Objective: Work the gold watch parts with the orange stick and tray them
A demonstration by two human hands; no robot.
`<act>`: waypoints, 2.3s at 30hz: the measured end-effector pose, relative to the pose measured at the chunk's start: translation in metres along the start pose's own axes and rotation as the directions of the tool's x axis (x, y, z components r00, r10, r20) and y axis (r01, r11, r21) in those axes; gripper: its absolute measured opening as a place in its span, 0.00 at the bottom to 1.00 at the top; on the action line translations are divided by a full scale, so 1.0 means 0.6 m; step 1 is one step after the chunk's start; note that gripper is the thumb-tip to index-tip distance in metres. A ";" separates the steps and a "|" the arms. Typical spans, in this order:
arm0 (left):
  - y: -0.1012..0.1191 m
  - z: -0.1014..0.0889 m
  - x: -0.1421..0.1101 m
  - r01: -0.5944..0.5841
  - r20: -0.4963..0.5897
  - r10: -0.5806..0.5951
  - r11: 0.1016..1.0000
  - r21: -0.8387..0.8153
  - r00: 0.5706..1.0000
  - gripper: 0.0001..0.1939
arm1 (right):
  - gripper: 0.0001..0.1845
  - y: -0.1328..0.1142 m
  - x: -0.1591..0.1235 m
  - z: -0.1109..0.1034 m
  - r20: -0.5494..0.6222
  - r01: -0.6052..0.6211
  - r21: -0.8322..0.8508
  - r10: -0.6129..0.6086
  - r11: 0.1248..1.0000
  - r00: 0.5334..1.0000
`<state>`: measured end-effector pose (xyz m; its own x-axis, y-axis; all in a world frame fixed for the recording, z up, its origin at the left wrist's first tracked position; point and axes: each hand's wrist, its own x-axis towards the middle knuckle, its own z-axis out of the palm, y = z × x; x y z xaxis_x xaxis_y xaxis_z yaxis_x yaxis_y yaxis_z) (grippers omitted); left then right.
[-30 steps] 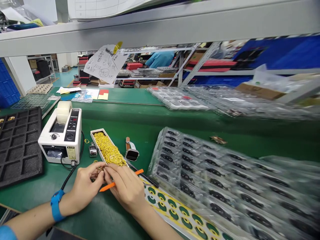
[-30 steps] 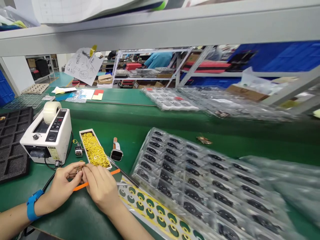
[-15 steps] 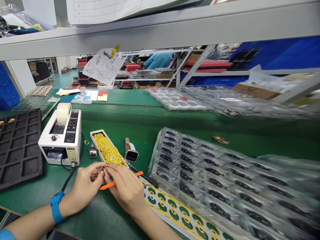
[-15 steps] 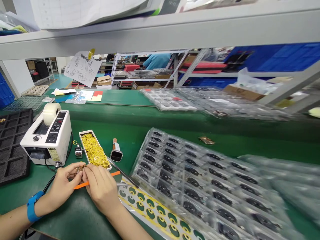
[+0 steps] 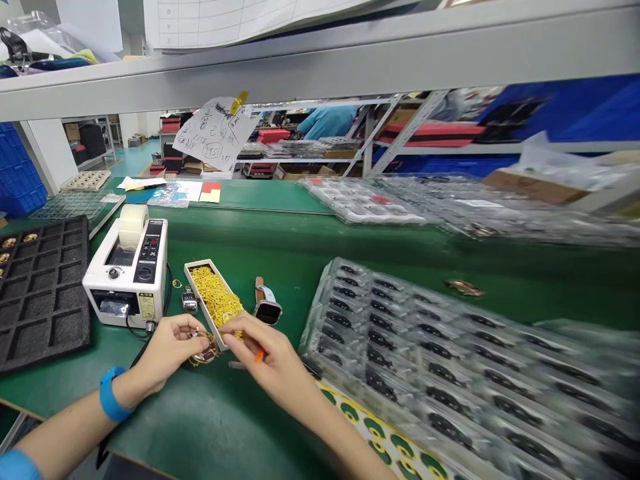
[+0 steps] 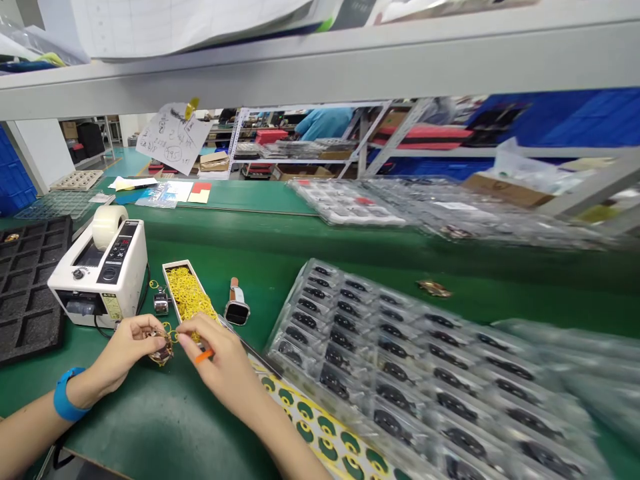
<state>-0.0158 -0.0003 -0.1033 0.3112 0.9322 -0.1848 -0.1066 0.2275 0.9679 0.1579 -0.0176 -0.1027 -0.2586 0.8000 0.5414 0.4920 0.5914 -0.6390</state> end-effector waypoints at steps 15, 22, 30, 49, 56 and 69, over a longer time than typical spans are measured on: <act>0.012 0.005 -0.006 -0.006 0.068 0.000 0.996 0.093 0.998 0.07 | 0.14 -0.011 -0.015 0.018 0.211 -0.059 0.105 0.036 0.993 0.977; 0.010 0.001 -0.003 -0.005 0.098 -0.002 0.998 0.070 0.995 0.10 | 0.13 -0.013 -0.013 0.010 0.296 -0.143 0.121 0.102 0.982 0.950; 0.004 -0.003 -0.002 -0.062 0.113 0.052 0.994 0.087 0.992 0.16 | 0.29 0.000 -0.006 0.037 0.344 -0.539 0.494 0.416 0.682 0.842; -0.026 -0.037 -0.058 -0.382 0.009 0.531 0.598 0.705 0.848 0.17 | 0.24 -0.004 -0.012 0.026 0.086 -0.490 0.383 0.498 0.783 0.863; 0.010 -0.129 -0.069 -0.165 -0.567 0.158 0.986 0.039 0.808 0.23 | 0.19 0.004 -0.022 0.031 -0.095 -0.273 0.099 0.283 0.957 0.955; 0.144 -0.065 -0.043 -0.376 0.023 0.602 0.467 0.800 0.798 0.10 | 0.27 0.000 -0.004 0.012 0.234 -0.511 0.516 0.460 0.687 0.856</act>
<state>-0.0697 0.0064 -0.0214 0.2057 0.8744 0.4394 0.5889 -0.4692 0.6580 0.1525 -0.0188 -0.1083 -0.1893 0.9810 0.0416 0.0409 0.0502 -0.9979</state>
